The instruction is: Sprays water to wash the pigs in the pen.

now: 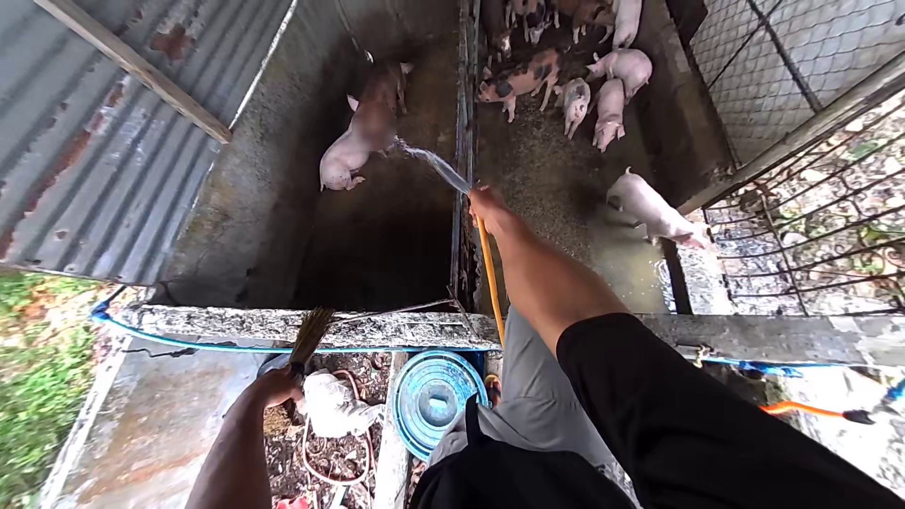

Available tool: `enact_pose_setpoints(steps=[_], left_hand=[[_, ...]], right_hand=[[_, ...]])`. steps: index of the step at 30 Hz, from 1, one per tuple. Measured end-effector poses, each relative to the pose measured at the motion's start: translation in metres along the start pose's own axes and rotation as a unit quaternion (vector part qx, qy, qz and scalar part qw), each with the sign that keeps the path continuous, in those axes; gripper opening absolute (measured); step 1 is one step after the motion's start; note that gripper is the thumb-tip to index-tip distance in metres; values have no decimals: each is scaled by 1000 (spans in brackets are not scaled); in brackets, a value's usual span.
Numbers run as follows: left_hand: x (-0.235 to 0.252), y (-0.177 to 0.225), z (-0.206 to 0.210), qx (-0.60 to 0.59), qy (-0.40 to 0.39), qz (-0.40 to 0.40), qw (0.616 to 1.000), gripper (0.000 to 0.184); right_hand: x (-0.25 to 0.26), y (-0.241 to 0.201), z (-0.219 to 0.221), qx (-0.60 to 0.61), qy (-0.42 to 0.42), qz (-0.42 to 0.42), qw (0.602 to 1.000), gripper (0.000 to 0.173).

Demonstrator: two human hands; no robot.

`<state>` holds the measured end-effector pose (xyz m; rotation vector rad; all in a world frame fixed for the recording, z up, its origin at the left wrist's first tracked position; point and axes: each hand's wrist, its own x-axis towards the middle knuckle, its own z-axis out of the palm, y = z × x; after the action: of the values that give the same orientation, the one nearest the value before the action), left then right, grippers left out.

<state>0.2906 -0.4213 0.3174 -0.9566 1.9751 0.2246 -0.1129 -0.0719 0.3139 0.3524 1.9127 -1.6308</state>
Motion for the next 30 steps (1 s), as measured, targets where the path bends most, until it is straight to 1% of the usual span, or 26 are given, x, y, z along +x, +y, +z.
enact_pose_setpoints(steps=[5,12,15,20,25,28,30], left_hand=[[-1,0,0,5,-6,0,1000,81],[3,-1,-2,4,-10,-4,1000,88],[3,-2,-3,10,-8,-2,1000,88],[5,-2,-3,12,-11,-7,1000,88],[5,-4,-3,7,-10,-4,1000,88],[5,-4,-1,8,-11,-4,1000,89],[4,-4,-1,4,-11,0,1000,87]], right_hand=[[0,2,0,-5,4,-1,1000,28],[1,-2,2,9,4,-4,1000,27],[0,-3,4,-1,4,1,1000,29],[-1,-5,11,-29,-32,-10,999,27],[1,-3,13,-24,-28,-8,999,29],[2,-1,14,-32,-27,-12,999,27],[-1,0,12,-34,-34,-11,999,29]])
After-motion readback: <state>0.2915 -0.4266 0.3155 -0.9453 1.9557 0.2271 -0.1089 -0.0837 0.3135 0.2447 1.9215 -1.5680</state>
